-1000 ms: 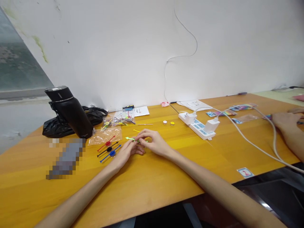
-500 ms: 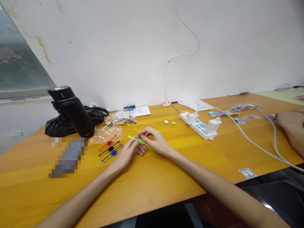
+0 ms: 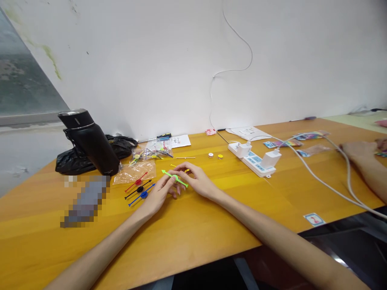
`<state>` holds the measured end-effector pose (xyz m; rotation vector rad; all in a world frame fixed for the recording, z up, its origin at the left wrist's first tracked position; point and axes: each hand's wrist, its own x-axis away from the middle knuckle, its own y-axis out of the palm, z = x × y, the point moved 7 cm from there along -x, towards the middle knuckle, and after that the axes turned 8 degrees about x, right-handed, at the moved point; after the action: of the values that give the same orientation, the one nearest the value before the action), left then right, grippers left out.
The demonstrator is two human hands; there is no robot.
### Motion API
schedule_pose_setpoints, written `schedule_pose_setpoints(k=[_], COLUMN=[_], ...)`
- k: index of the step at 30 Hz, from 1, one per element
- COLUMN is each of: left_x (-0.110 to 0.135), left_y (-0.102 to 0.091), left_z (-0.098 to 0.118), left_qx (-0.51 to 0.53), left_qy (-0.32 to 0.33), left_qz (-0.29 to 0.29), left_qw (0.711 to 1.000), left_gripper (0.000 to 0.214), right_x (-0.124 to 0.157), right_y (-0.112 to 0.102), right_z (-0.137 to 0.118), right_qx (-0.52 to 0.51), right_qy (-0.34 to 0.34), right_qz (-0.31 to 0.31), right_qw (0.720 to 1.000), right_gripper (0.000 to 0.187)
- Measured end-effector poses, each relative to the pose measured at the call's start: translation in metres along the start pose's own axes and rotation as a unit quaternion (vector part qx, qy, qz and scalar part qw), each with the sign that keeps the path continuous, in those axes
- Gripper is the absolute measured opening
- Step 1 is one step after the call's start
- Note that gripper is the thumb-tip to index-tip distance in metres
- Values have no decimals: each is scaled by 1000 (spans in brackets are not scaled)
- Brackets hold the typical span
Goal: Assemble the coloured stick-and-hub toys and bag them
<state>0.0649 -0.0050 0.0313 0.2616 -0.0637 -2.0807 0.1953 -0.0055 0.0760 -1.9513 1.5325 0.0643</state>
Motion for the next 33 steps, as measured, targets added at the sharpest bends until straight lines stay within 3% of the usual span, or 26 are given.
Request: schedule_pose_setpoints(k=[11, 16, 21, 26, 33], left_x=[-1, -3, -7, -6, -2], left_y=[-1, -14, -28, -23, -22], left_z=[11, 22, 27, 28, 21], left_qx=[-1, 4, -63, -128, -133], left_qy=[10, 29, 52, 63, 32], left_qz=[22, 84, 103, 71, 77], left_qw=[1000, 996, 991, 987, 988], left_gripper=[41, 38, 40, 43, 46], right_x=[0, 0, 3, 8, 7], right_y=[-1, -2, 9, 21, 23], right_z=[4, 7, 3, -1, -1], right_qx=[-13, -6, -40, -64, -62], right_qy=[20, 36, 34, 26, 15], right_qz=[6, 16, -71, -141, -145], right_qw=[1000, 999, 996, 988, 987], right_gripper=[24, 24, 38, 32, 28])
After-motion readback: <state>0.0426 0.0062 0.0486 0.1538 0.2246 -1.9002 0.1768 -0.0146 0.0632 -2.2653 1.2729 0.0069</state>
